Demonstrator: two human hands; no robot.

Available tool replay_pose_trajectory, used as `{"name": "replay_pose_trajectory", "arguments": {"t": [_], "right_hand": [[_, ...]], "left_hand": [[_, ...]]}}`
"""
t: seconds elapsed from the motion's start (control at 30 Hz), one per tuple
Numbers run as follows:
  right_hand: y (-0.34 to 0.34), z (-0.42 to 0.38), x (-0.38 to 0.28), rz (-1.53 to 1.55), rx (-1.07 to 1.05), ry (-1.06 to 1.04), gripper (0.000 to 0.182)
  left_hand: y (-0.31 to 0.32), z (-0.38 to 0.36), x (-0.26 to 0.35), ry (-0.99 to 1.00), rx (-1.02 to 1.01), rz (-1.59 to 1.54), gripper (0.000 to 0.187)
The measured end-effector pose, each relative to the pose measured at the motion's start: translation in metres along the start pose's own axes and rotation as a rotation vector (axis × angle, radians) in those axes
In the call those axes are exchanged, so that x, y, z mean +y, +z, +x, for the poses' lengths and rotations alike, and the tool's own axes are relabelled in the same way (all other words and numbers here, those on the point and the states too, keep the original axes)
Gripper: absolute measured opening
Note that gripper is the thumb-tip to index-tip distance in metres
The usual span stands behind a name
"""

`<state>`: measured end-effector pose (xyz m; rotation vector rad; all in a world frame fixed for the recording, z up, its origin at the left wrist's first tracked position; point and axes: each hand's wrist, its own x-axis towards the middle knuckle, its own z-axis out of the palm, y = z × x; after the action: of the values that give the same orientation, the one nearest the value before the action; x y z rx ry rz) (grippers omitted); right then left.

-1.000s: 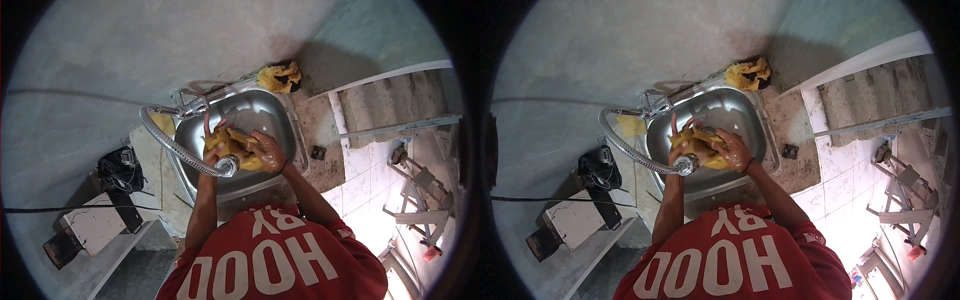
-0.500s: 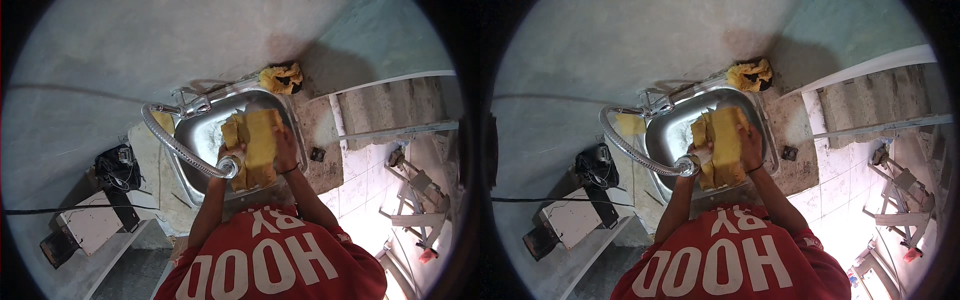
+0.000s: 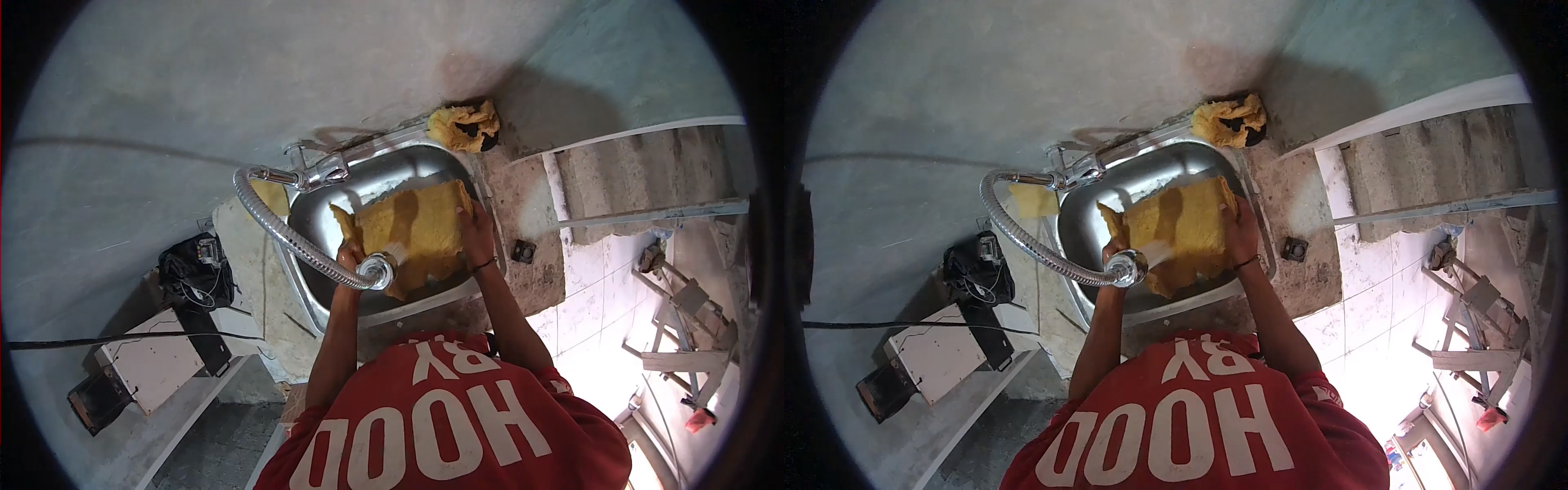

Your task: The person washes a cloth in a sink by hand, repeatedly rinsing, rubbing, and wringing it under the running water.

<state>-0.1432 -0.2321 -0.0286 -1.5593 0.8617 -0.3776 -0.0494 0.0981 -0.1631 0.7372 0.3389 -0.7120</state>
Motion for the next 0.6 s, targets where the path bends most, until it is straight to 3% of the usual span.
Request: {"name": "replay_pose_trajectory", "arguments": {"t": [0.03, 0.1, 0.13, 0.17, 0.23, 0.27, 0.3, 0.37, 0.4, 0.47, 0.5, 0.57, 0.6], "right_hand": [[-0.001, 0.003, 0.003, -0.005, -0.059, 0.060, 0.046], [0.001, 0.005, -0.002, -0.010, -0.113, 0.120, 0.048], [0.005, 0.005, -0.007, -0.083, -0.119, -0.010, 0.047], [0.006, 0.006, -0.013, -0.158, -0.123, -0.140, 0.046], [0.002, 0.009, -0.030, -0.252, -0.173, -0.087, 0.045], [0.002, 0.010, -0.038, -0.345, -0.228, -0.034, 0.043], [0.005, 0.012, -0.034, -0.344, -0.229, -0.032, 0.043], [0.013, 0.014, -0.028, -0.485, -0.147, -0.156, 0.036], [0.018, 0.014, -0.029, -0.482, -0.151, -0.157, 0.036], [0.029, 0.014, -0.036, -0.528, 0.101, -0.390, 0.031], [0.030, 0.012, -0.038, -0.528, 0.099, -0.391, 0.031], [0.027, -0.001, -0.040, -0.552, -0.146, -0.541, 0.037], [0.031, -0.010, -0.035, -0.482, -0.315, -0.412, 0.034]], "left_hand": [[0.047, -0.011, 0.007, -0.001, 0.001, 0.001, 0.003], [0.114, -0.016, 0.014, 0.056, 0.564, 0.562, 0.022], [0.111, -0.020, 0.020, 0.024, 0.580, 0.834, 0.034], [0.119, -0.021, 0.021, 0.022, 0.574, 0.835, 0.034], [0.126, -0.024, 0.021, 0.179, 0.563, 0.414, 0.042], [0.119, -0.028, 0.033, 0.066, 0.435, 0.368, 0.051], [0.112, -0.027, 0.037, 0.065, 0.436, 0.369, 0.051], [0.099, -0.026, 0.043, -0.192, 0.400, 0.484, 0.055], [0.076, -0.021, 0.044, -0.189, 0.403, 0.485, 0.055], [0.028, -0.007, 0.040, -0.342, 0.151, 0.261, 0.059], [0.047, -0.008, 0.036, -0.341, 0.152, 0.261, 0.059], [0.105, -0.012, 0.023, 0.035, 0.402, 0.170, 0.061], [0.103, -0.013, 0.021, 0.031, 0.400, 0.170, 0.061]]}}
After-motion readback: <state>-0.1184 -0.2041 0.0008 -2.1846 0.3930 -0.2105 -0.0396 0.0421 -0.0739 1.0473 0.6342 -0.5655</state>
